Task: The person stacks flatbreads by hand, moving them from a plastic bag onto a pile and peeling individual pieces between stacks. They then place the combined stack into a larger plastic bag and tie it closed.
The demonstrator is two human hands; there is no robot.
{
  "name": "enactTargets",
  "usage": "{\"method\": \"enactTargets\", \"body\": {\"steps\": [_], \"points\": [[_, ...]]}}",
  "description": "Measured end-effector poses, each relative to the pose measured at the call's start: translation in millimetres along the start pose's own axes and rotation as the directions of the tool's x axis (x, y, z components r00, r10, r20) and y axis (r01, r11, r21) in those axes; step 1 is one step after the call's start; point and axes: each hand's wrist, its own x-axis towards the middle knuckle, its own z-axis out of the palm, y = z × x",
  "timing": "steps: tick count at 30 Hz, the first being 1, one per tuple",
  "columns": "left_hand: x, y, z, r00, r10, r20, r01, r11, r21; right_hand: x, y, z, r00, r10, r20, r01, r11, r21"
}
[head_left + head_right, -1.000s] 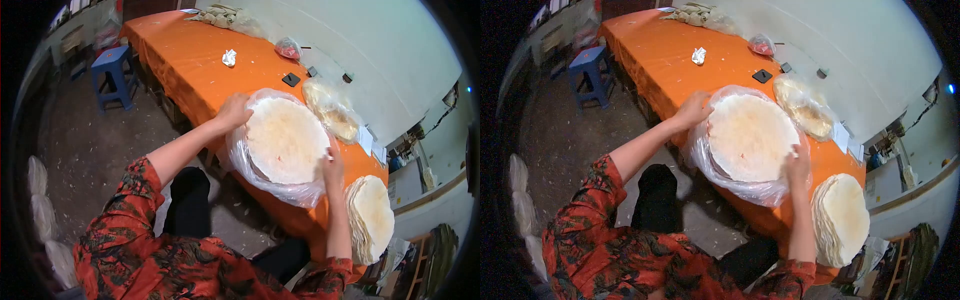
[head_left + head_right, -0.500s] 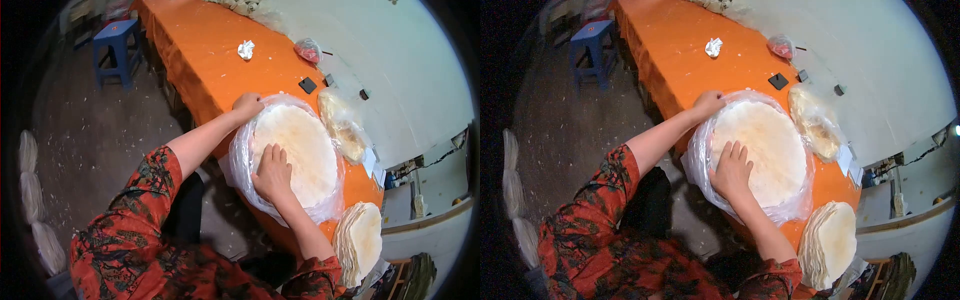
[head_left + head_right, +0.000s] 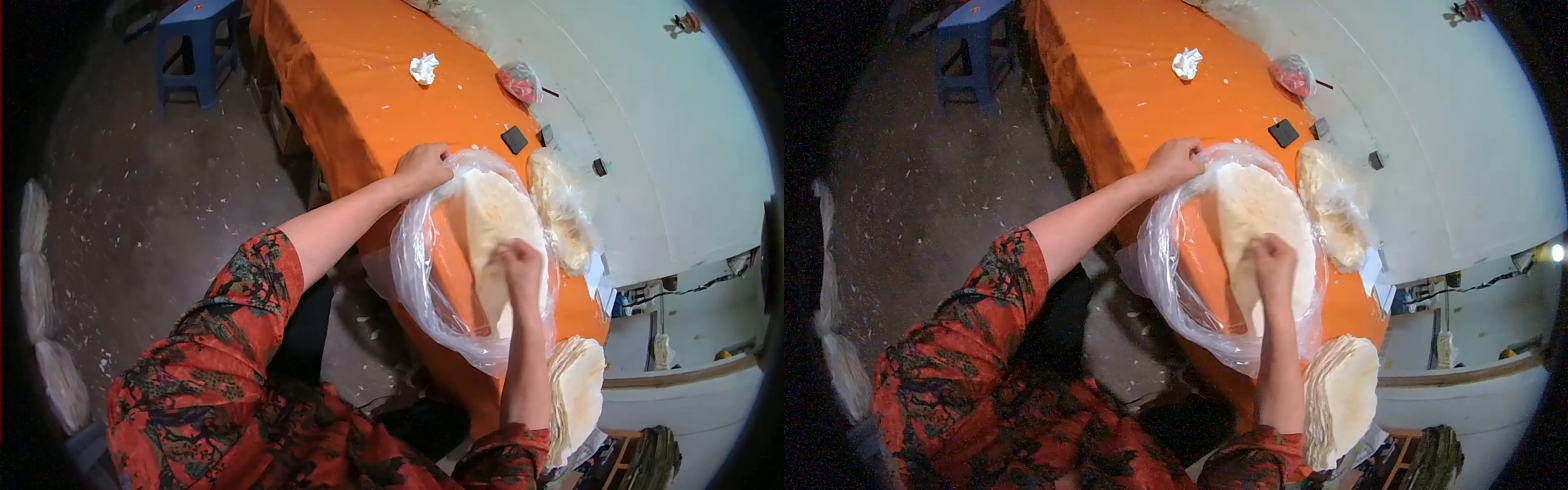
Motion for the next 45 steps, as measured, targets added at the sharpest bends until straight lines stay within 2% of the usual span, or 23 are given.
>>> {"method": "enactTargets", "body": {"steps": [1,5,6,9,11,13,15,16,18,20,23,26,28,29,32,33,35,36,38,39,41,43,45], "points": [[1,0,0,1.000,-0.017,0.009,0.017,1.000,0.001,1,-16,-11,0.995,0.078,-0.061,-0.065,0.979,0.193],[1,-6,3,1.000,0.008,-0.029,-0.008,1.000,-0.006,7,-34,-47,0.958,-0.007,-0.288,0.068,0.977,0.204],[1,-6,3,0.999,0.014,-0.042,-0.014,1.000,-0.005,4,-38,-47,0.956,-0.003,-0.293,0.066,0.977,0.204],[3,-7,5,0.999,0.032,-0.040,-0.032,0.999,0.002,-5,-40,-33,0.961,-0.060,-0.268,0.089,0.991,0.097],[1,-7,4,0.999,0.043,-0.024,-0.043,0.999,0.010,-10,-30,-5,0.964,-0.214,-0.156,0.197,0.974,-0.115],[1,-4,2,0.999,0.028,-0.037,-0.029,0.999,-0.013,-19,-33,30,0.960,-0.272,-0.062,0.258,0.950,-0.176],[1,-3,0,1.000,0.024,-0.018,-0.025,1.000,-0.009,-30,-41,54,0.969,-0.233,0.078,0.242,0.962,-0.125],[2,-2,0,1.000,0.017,-0.008,-0.017,1.000,-0.006,-28,-41,50,0.972,-0.227,0.061,0.233,0.964,-0.130],[0,1,0,1.000,0.024,-0.006,-0.024,1.000,-0.004,-21,-39,36,0.996,-0.029,0.089,0.036,0.997,-0.074],[-1,2,-1,0.999,0.024,-0.024,-0.024,1.000,0.010,9,9,4,0.995,0.100,-0.011,-0.099,0.993,0.067],[-1,0,1,0.998,0.055,-0.029,-0.055,0.998,0.004,48,60,-40,0.993,0.065,-0.099,-0.062,0.997,0.034],[-4,4,-3,0.999,0.049,-0.017,-0.048,0.999,0.017,93,80,-51,0.991,0.043,-0.128,-0.058,0.992,-0.115],[-3,2,-2,0.998,0.056,-0.023,-0.056,0.998,-0.006,123,85,-42,0.972,-0.224,-0.074,0.185,0.919,-0.349],[-3,0,-2,0.998,0.067,-0.017,-0.068,0.997,-0.030,138,87,-38,0.970,-0.233,-0.066,0.197,0.917,-0.348],[-3,-1,-2,0.997,0.066,-0.037,-0.068,0.996,-0.059,152,59,-15,0.997,-0.022,-0.069,-0.027,0.767,-0.642],[-4,0,-2,0.997,0.059,-0.040,-0.061,0.997,-0.055,153,53,-11,0.998,-0.023,-0.061,-0.021,0.768,-0.641],[-4,-1,-2,0.997,0.063,-0.042,-0.067,0.993,-0.093,154,47,-2,0.997,-0.054,-0.046,0.001,0.660,-0.751],[-3,-2,-2,0.998,0.051,-0.042,-0.055,0.995,-0.089,157,52,0,0.998,-0.048,-0.035,0.006,0.662,-0.750],[-1,-4,0,0.996,0.083,-0.031,-0.085,0.993,-0.086,168,70,-7,0.985,-0.169,-0.037,0.095,0.706,-0.702],[-2,-2,0,0.998,0.062,-0.032,-0.064,0.994,-0.087,176,82,-17,0.987,-0.160,-0.018,0.101,0.703,-0.704],[-2,0,-2,0.997,0.070,-0.031,-0.072,0.995,-0.065,195,108,-41,0.987,-0.029,0.156,0.117,0.800,-0.589],[-1,-3,-1,0.997,0.055,-0.045,-0.059,0.995,-0.079,180,81,-70,0.947,0.052,0.318,0.100,0.891,-0.443],[-2,-3,0,0.997,0.043,-0.065,-0.049,0.994,-0.099,147,41,-91,0.954,-0.027,0.299,0.122,0.944,-0.305]]}}
